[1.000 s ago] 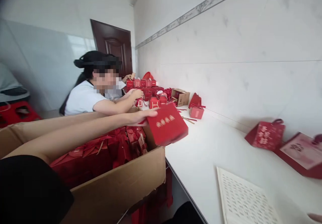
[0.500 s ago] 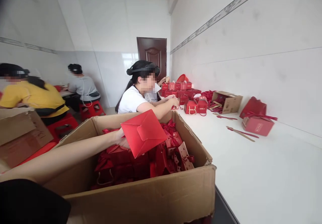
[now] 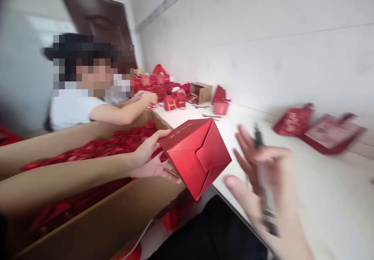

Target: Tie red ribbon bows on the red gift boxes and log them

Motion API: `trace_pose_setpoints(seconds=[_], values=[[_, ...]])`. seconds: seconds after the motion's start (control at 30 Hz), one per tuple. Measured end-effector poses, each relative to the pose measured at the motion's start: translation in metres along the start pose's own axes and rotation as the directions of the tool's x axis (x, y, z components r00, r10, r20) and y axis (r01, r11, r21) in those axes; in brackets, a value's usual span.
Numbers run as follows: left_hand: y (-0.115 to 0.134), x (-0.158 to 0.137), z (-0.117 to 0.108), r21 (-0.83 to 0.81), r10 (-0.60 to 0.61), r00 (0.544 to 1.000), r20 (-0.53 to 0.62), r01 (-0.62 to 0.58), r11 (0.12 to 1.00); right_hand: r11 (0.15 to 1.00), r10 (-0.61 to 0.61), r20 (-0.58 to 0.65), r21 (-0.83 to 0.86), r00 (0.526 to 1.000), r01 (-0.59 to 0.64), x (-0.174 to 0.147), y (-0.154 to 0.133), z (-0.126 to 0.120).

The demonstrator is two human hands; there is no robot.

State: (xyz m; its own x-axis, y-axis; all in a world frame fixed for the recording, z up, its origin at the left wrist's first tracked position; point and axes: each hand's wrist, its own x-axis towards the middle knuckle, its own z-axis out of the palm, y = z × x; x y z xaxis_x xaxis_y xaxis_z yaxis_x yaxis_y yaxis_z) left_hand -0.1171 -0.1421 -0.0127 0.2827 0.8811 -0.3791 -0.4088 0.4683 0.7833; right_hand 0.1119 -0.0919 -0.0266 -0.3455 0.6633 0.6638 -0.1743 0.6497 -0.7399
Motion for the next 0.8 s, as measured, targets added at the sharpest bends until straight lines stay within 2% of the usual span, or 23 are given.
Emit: trace_pose_setpoints(seconds=[0.13, 0.2, 0.37, 0.53, 0.8], values=[[-0.010, 0.026, 0.022, 0.088, -0.108, 0.993, 0.048, 0.103, 0.991, 0.997, -0.004, 0.020, -0.078, 1.000, 0.005, 0.002, -0.012, 0.001], [-0.012, 0.029, 0.023, 0.134, -0.161, 0.982, 0.096, 0.148, 0.980, 0.991, 0.055, 0.055, -0.126, 0.997, -0.048, 0.001, -0.015, -0.001], [-0.010, 0.026, 0.019, 0.170, -0.242, 0.966, 0.092, 0.224, 0.959, 0.976, 0.157, 0.145, -0.172, 0.977, -0.132, -0.012, -0.027, -0.003], [-0.013, 0.026, 0.013, 0.141, -0.220, 0.965, 0.146, 0.200, 0.970, 0.962, 0.218, 0.133, -0.197, 0.967, -0.190, -0.019, -0.031, 0.001], [-0.012, 0.027, 0.013, 0.163, -0.235, 0.953, 0.191, 0.205, 0.965, 0.956, 0.228, 0.104, -0.214, 0.968, -0.203, -0.021, -0.032, 0.002]])
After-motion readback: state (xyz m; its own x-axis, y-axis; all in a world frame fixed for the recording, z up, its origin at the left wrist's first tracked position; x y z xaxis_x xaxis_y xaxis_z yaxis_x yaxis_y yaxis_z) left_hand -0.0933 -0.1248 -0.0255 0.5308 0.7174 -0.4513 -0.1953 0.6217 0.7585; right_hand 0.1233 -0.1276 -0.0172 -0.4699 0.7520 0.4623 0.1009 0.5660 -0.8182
